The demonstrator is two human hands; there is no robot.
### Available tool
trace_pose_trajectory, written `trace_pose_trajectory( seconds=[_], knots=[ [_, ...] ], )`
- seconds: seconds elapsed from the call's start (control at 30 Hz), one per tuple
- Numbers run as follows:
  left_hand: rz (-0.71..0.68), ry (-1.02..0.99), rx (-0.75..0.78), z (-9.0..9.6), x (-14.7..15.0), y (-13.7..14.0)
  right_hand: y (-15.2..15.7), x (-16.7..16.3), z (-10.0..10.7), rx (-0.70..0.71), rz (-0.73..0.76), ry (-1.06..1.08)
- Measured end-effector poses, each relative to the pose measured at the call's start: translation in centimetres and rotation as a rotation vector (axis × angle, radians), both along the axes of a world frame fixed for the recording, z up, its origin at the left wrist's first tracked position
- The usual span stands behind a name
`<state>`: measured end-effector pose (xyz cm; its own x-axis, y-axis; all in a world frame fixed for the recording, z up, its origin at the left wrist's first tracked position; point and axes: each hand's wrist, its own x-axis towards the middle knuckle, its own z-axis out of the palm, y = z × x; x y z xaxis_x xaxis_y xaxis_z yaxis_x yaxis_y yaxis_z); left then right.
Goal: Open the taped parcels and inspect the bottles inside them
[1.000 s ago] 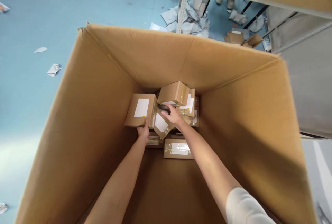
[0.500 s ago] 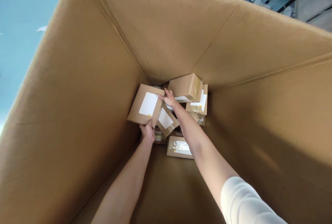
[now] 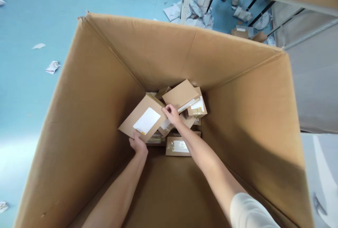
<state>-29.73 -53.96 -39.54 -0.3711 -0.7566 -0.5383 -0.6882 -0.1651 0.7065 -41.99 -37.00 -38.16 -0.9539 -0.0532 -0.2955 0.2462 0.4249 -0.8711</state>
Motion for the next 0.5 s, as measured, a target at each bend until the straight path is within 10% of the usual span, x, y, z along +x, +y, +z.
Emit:
trace_pose_trajectory(
  seconds=[0.23, 0.5],
  knots=[
    [-0.302, 0.244, -0.137, 4.4, -2.2, -4.7, 3.4, 6.4, 4.6, -0.060, 0.028, 0.067],
    [-0.486, 0.513, 0.387, 6.7, -6.4, 0.0, 9.0, 7.6, 7.4, -0.240, -0.224, 0.039]
  ],
)
